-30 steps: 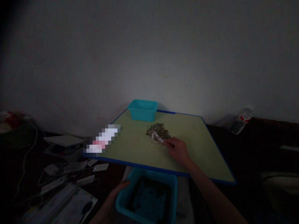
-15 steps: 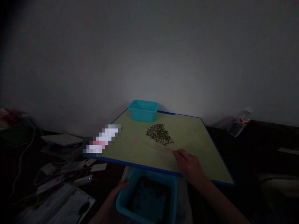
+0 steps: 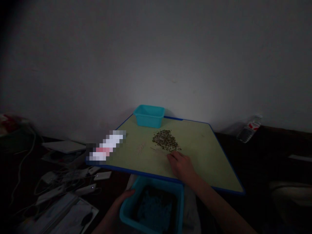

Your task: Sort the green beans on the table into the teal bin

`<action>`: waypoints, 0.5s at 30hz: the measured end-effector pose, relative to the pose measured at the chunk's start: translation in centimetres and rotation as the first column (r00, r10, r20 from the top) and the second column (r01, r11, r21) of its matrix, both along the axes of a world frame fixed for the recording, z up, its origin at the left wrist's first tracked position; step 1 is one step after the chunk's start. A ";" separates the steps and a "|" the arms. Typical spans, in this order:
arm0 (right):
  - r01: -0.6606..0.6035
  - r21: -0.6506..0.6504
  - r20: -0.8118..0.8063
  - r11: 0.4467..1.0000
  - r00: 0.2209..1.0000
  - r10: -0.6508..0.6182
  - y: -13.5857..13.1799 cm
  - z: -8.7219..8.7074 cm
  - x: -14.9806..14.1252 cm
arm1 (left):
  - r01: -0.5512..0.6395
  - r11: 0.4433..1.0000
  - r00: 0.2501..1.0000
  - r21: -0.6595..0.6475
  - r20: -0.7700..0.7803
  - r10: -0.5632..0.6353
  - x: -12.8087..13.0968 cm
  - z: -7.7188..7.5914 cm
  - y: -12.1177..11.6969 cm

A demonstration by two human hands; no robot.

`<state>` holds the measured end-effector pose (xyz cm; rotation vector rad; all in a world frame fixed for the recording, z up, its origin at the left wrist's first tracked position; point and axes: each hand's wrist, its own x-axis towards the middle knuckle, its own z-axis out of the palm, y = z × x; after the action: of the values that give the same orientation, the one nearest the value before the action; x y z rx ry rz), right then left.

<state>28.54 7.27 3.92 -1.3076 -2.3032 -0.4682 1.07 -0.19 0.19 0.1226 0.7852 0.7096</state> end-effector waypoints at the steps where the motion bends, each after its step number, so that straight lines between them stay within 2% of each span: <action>1: 0.007 0.008 -0.031 1.000 0.999 -0.007 0.2 0.1 -0.1 | 0.000 1.000 1.000 0.004 -0.003 0.000 0.0 -0.1 0.0; 4: 0.026 0.012 -0.172 1.000 0.985 -0.024 0.3 0.4 0.2 | -0.010 1.000 1.000 0.017 0.013 0.010 -0.1 0.0 0.0; 7: 0.025 -0.037 -0.284 0.999 0.958 -0.034 -0.6 0.8 1.1 | -0.009 1.000 1.000 0.013 0.030 0.009 -0.3 0.4 -0.1; 12: 0.056 -0.181 -0.413 0.982 0.902 -0.128 -2.2 1.9 3.9 | -0.011 0.999 0.999 0.042 0.037 0.009 -0.3 0.4 -0.1; 15: 0.049 -0.380 -0.454 0.924 0.860 -0.233 -2.3 2.8 5.7 | -0.019 1.000 1.000 0.018 -0.005 0.019 -0.1 0.0 -0.1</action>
<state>34.25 5.00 6.69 -1.5581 -1.9110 0.2453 1.00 -0.25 0.20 0.1338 0.7859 0.7348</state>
